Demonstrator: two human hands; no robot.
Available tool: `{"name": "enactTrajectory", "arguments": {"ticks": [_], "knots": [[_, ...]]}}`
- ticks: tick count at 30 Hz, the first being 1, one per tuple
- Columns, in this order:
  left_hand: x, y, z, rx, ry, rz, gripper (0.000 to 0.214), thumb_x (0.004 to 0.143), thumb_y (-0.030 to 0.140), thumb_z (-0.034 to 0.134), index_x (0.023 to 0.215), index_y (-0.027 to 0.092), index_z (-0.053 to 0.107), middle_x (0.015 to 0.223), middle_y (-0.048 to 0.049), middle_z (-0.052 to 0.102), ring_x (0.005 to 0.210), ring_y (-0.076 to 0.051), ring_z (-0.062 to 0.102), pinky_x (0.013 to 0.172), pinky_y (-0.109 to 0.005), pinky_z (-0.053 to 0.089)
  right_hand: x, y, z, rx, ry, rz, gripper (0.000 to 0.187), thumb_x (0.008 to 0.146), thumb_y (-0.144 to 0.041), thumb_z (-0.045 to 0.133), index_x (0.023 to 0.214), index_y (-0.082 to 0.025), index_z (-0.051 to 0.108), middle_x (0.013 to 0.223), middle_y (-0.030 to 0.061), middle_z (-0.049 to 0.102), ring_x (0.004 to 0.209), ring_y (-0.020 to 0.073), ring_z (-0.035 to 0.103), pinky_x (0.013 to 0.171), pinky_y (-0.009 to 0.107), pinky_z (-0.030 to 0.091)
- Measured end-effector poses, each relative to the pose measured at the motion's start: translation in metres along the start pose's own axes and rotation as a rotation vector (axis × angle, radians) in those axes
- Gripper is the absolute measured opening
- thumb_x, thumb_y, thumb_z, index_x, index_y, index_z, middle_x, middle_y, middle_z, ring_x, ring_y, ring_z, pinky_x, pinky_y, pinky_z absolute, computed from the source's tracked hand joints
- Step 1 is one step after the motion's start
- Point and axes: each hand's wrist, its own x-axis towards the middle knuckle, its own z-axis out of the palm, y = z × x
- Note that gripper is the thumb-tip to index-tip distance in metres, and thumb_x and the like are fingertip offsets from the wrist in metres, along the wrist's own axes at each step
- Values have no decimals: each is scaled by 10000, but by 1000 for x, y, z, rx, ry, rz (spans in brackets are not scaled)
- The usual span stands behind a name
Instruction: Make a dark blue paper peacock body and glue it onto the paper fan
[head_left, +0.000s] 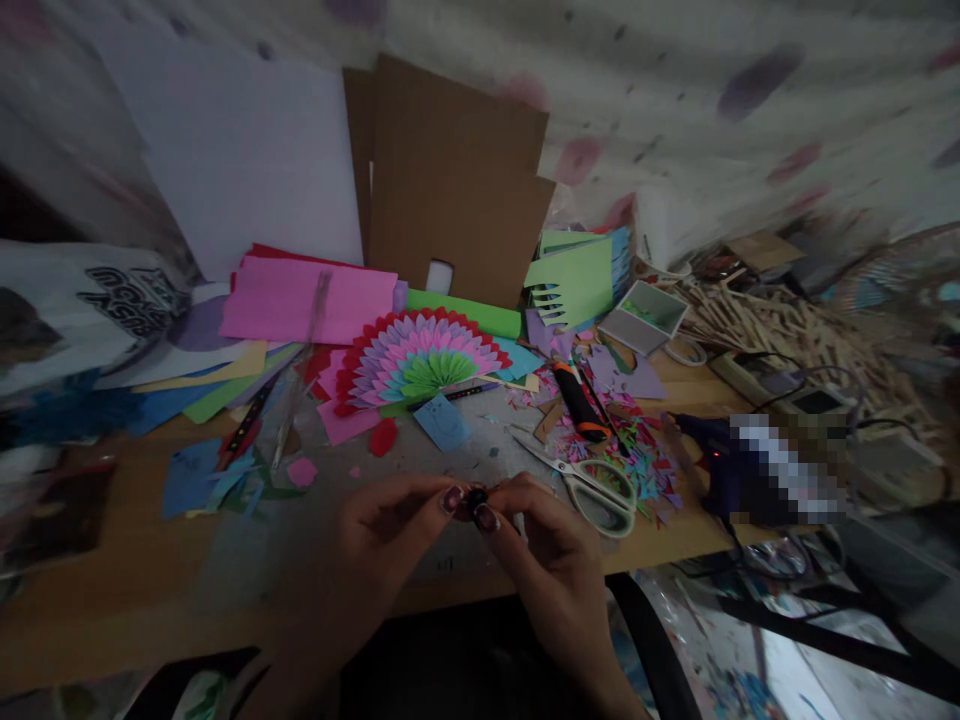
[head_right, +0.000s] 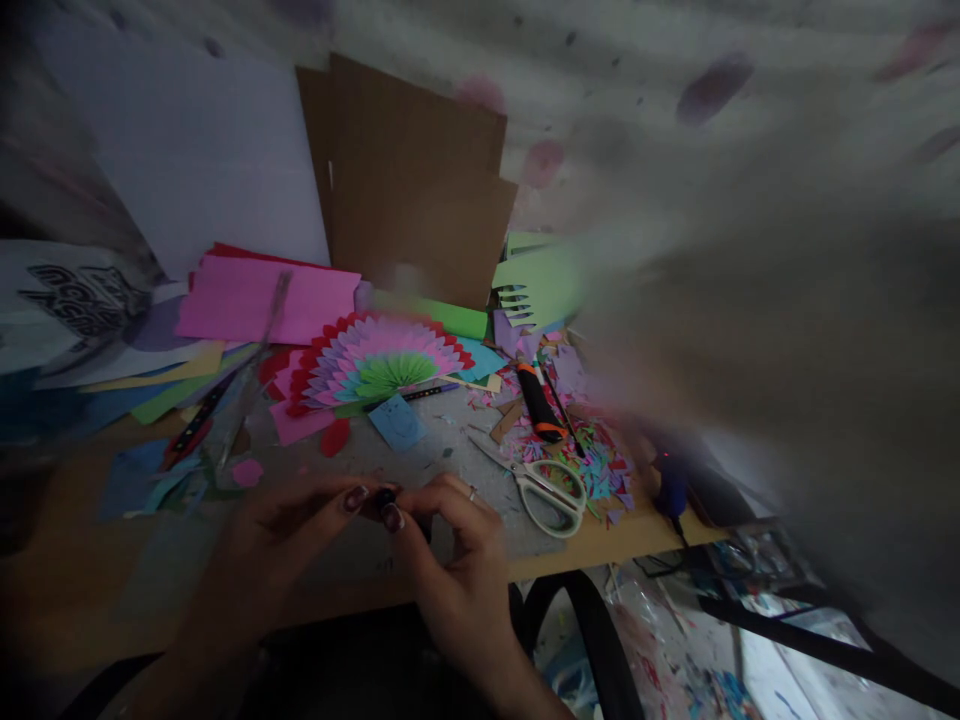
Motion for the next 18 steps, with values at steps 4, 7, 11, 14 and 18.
{"name": "enactTrajectory", "arguments": {"ticks": [4,7,11,14,18], "knots": [[-4,2,5,67,80,59,94,764,223,765,731,291,821,787,6,825,777,-208,765,759,-288,588,-1,-1,0,-6,1,-15,121,919,-201,671,818,-219,736,729,5,657,699,165,595,624,278,459],[-6,-2,7,143,127,106,96,775,237,750,732,297,811,785,17,821,778,-195,755,775,-279,568,-1,-1,1,-6,13,-17,122,914,-199,673,816,-223,742,726,3,659,693,164,595,619,277,461],[-7,-7,5,199,129,122,82,798,284,738,747,298,800,849,5,831,872,-218,760,848,-299,555,-1,-1,3,-18,13,-11,132,909,-200,669,796,-217,736,710,7,667,680,167,599,612,282,461],[-7,-11,3,183,125,102,76,803,306,732,756,297,791,880,0,834,937,-234,761,893,-315,551,-2,-1,5,-10,9,-1,128,904,-197,669,790,-213,726,714,6,671,686,165,604,614,278,464],[-5,-15,-1,136,144,123,95,821,282,720,746,293,778,843,4,830,917,-226,769,905,-315,561,-2,-2,5,-16,16,3,139,906,-194,666,776,-213,713,715,2,667,684,160,601,618,275,463]]}}
